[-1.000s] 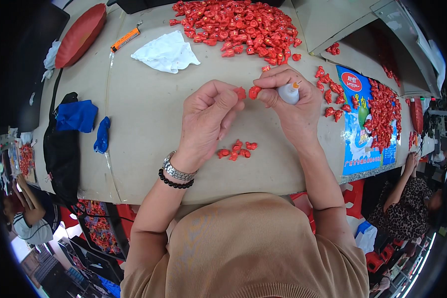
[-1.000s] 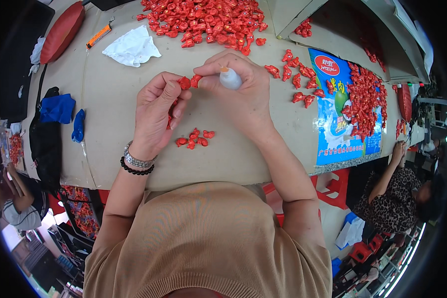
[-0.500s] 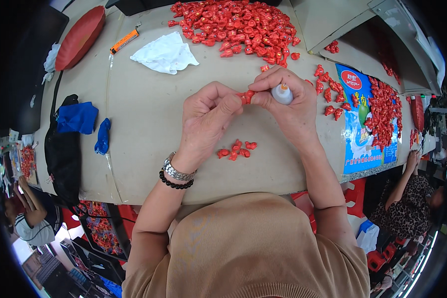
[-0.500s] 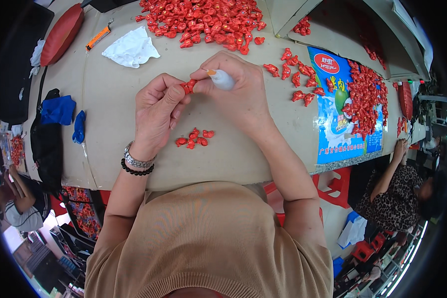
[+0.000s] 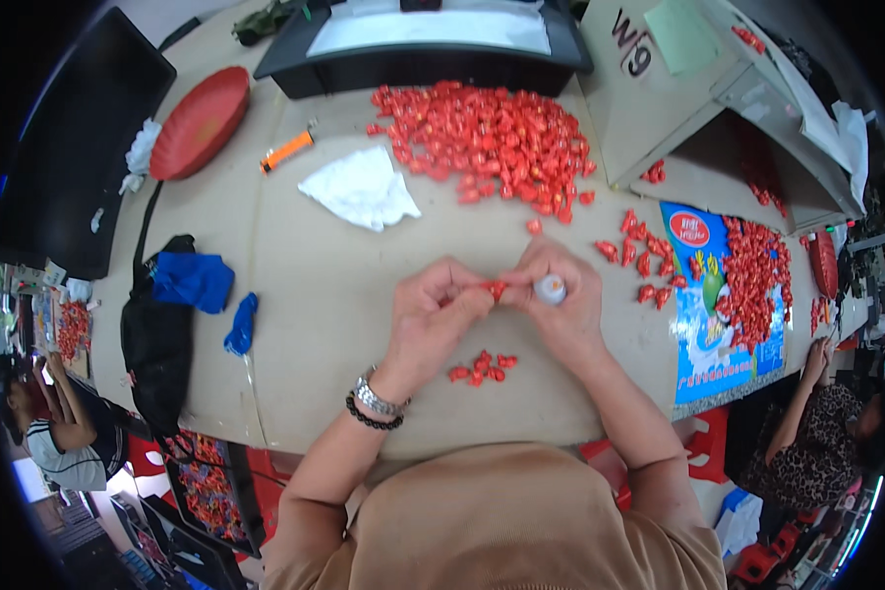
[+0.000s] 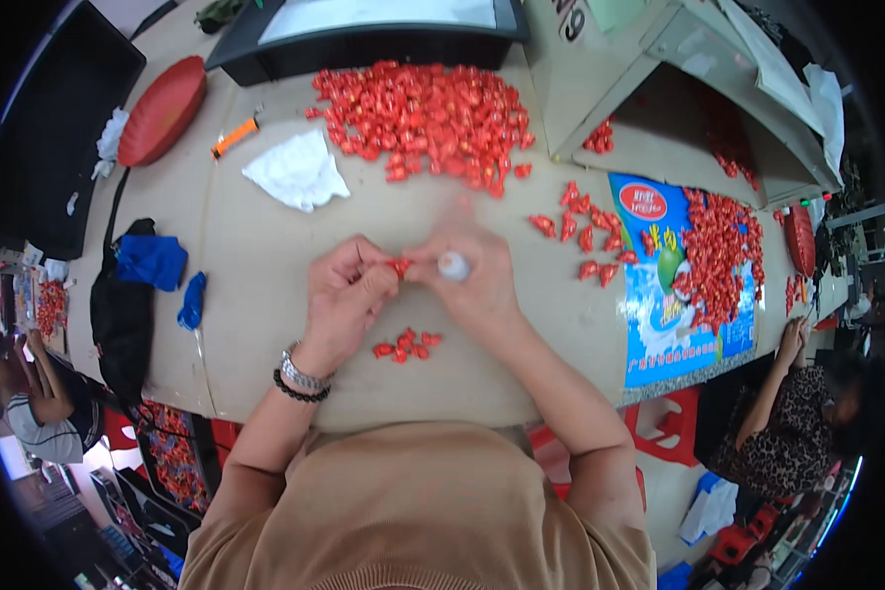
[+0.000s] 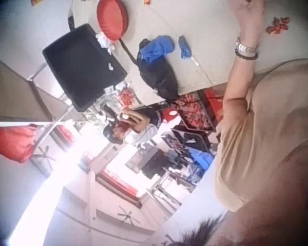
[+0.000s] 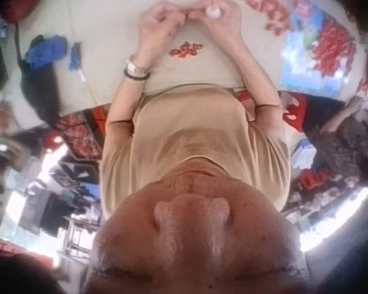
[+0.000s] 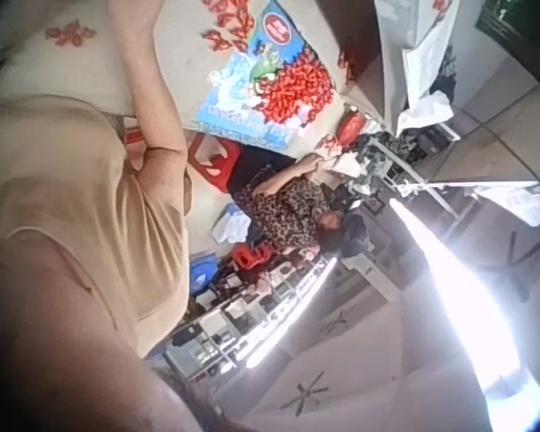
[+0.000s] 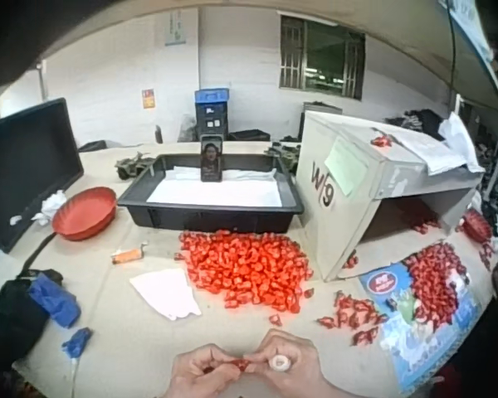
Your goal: Applying liquid glue to small red plastic components and pressing them together.
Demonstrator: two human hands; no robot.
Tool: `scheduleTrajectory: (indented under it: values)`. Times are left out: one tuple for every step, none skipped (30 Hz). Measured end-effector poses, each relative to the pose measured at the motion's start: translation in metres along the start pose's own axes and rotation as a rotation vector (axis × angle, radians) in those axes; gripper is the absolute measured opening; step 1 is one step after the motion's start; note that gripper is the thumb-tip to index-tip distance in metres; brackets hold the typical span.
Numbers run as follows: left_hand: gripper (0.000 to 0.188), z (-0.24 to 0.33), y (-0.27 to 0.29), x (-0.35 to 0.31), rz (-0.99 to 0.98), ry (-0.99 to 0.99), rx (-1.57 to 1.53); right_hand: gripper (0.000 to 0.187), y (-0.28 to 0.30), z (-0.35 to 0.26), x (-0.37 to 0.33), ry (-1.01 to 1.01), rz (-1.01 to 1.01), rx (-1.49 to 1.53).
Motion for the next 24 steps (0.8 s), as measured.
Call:
scheduleTrajectory:
  values:
    - [0.020, 0.0010, -0.0007, -0.0001, -0.007, -0.011, -0.001, 0.015, -0.0002, 0.0005, -0.0017, -0.004, 0.001, 0.019]
    - [0.020, 0.0028, -0.0013, 0.0012, -0.015, -0.020, -0.003, 0.015, -0.0005, 0.0004, 0.0004, 0.016, -0.001, 0.028]
    - [0.020, 0.0029, -0.0012, -0.0003, -0.018, -0.018, -0.005, 0.016, -0.0010, 0.0007, -0.0006, 0.024, -0.005, 0.038]
    - [0.021, 0.0035, -0.0008, -0.0001, -0.026, -0.024, -0.010, 0.016, -0.0018, 0.0013, -0.0007, 0.031, -0.011, 0.047]
    - [0.021, 0.0043, -0.0004, 0.0012, -0.033, -0.028, -0.016, 0.017, -0.0029, 0.0016, -0.0001, 0.051, -0.008, 0.064]
    - [0.021, 0.0041, -0.0001, 0.0012, -0.040, -0.028, -0.022, 0.017, -0.0030, 0.0011, -0.0003, 0.059, -0.010, 0.058]
    - [0.022, 0.0038, -0.0001, 0.0016, -0.041, -0.032, -0.029, 0.017, -0.0027, 0.0008, -0.0002, 0.066, -0.012, 0.052]
    - [0.022, 0.0032, 0.0000, 0.0017, -0.039, -0.031, -0.029, 0.017, -0.0025, 0.0009, 0.0002, 0.072, -0.014, 0.047]
    - [0.022, 0.0022, 0.0001, 0.0003, -0.036, -0.028, -0.030, 0.017, -0.0025, 0.0009, -0.0009, 0.078, -0.014, 0.043]
    - [0.022, 0.0018, 0.0003, 0.0004, -0.032, -0.024, -0.031, 0.017, -0.0027, 0.0014, -0.0019, 0.084, -0.014, 0.039]
    - [0.022, 0.0019, 0.0005, 0.0019, -0.033, -0.026, -0.036, 0.018, -0.0028, 0.0020, -0.0012, 0.089, -0.015, 0.036]
    - [0.022, 0.0012, 0.0006, 0.0015, -0.034, -0.023, -0.042, 0.018, -0.0028, 0.0019, -0.0013, 0.088, -0.018, 0.032]
    - [0.021, 0.0006, 0.0007, 0.0012, -0.034, -0.018, -0.048, 0.018, -0.0027, 0.0015, -0.0014, 0.086, -0.021, 0.028]
    - [0.021, 0.0001, 0.0010, 0.0010, -0.036, -0.019, -0.051, 0.018, -0.0028, 0.0014, -0.0018, 0.084, -0.023, 0.024]
    - [0.021, 0.0001, 0.0014, 0.0011, -0.039, -0.022, -0.054, 0.018, -0.0029, 0.0013, -0.0020, 0.088, -0.023, 0.023]
    - [0.021, -0.0001, 0.0017, 0.0012, -0.041, -0.024, -0.057, 0.018, -0.0031, 0.0013, -0.0022, 0.091, -0.022, 0.022]
    - [0.021, -0.0002, 0.0017, 0.0013, -0.040, -0.031, -0.057, 0.018, -0.0035, 0.0013, -0.0024, 0.094, -0.022, 0.020]
    - [0.021, -0.0001, 0.0014, 0.0012, -0.040, -0.039, -0.057, 0.018, -0.0039, 0.0009, -0.0028, 0.094, -0.017, 0.020]
    - [0.021, 0.0000, 0.0014, 0.0011, -0.039, -0.047, -0.058, 0.018, -0.0045, 0.0004, -0.0030, 0.094, -0.013, 0.019]
    - [0.021, 0.0000, 0.0017, 0.0010, -0.038, -0.053, -0.055, 0.018, -0.0048, 0.0000, -0.0033, 0.094, -0.009, 0.018]
    - [0.021, -0.0002, 0.0016, 0.0011, -0.038, -0.058, -0.051, 0.018, -0.0045, 0.0000, -0.0031, 0.093, -0.012, 0.017]
    - [0.021, -0.0002, 0.0015, 0.0012, -0.037, -0.063, -0.046, 0.019, -0.0041, 0.0002, -0.0026, 0.093, -0.014, 0.016]
    - [0.021, -0.0001, 0.0010, 0.0015, -0.032, -0.053, -0.045, 0.019, -0.0036, 0.0006, -0.0021, 0.092, -0.016, 0.016]
    - [0.021, 0.0002, 0.0004, 0.0019, -0.028, -0.044, -0.048, 0.018, -0.0032, 0.0013, -0.0015, 0.083, -0.019, 0.010]
Point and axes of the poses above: each hand's wrist, its own x-axis towards the middle knuckle, its own y-axis out of the back of the hand, z = x × y, the point moved 2 cm from there along x, towards the middle knuckle, and after that the axes turned 8 degrees about z, right-handed, at the moved point
